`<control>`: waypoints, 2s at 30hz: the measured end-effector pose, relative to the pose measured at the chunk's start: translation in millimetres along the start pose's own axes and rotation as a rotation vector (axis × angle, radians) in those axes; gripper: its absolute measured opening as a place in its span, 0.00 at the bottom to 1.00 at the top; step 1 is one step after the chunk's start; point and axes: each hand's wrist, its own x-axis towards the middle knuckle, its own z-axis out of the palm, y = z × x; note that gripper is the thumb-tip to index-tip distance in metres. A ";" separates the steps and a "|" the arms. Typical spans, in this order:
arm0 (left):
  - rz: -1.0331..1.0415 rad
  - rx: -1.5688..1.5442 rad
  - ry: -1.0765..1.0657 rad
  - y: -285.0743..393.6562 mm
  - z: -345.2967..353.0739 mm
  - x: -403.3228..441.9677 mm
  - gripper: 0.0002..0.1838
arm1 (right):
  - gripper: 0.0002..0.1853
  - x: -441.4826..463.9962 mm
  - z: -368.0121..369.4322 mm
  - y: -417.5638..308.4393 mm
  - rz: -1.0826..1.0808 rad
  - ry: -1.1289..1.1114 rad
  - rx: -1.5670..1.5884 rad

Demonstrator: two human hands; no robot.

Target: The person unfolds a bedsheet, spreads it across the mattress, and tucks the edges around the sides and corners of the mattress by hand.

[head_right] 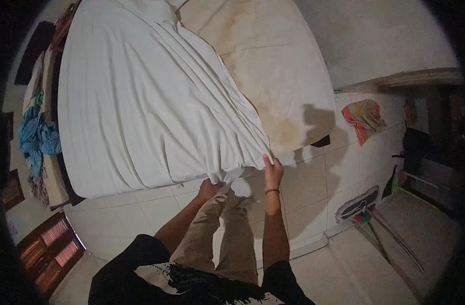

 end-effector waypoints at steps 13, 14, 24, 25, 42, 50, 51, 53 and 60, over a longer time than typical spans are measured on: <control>0.002 0.108 -0.030 101.1 58.4 -19.9 0.23 | 0.24 81.7 -147.3 -126.1 -0.345 0.139 0.260; -0.036 0.200 -0.056 111.0 61.8 -23.6 0.24 | 0.23 90.5 -158.3 -136.9 -0.406 0.108 0.384; 0.466 0.093 0.458 242.5 157.6 -34.5 0.29 | 0.20 232.1 -263.5 -209.8 -0.529 0.046 -0.077; 0.453 0.132 0.480 261.6 166.0 -29.4 0.32 | 0.20 240.5 -263.4 -211.4 -0.518 -0.006 0.014; 0.142 -0.748 0.430 358.9 245.5 34.3 0.26 | 0.19 89.8 -242.2 -150.7 -0.615 -1.012 0.089; 0.096 -1.526 0.674 353.3 210.2 -24.9 0.28 | 0.19 117.5 -223.5 -102.1 -0.696 -0.887 -0.033; 0.123 -1.507 0.718 352.9 208.7 -23.2 0.28 | 0.20 125.5 -220.5 -93.4 -0.606 -0.893 -0.036; 0.024 -1.377 0.823 367.3 201.3 -27.0 0.28 | 0.29 133.3 -221.9 -81.4 -0.399 -1.022 -0.005; 0.191 -0.631 0.661 405.9 204.6 7.3 0.22 | 0.36 172.3 -229.3 -35.1 -0.314 -1.226 -0.326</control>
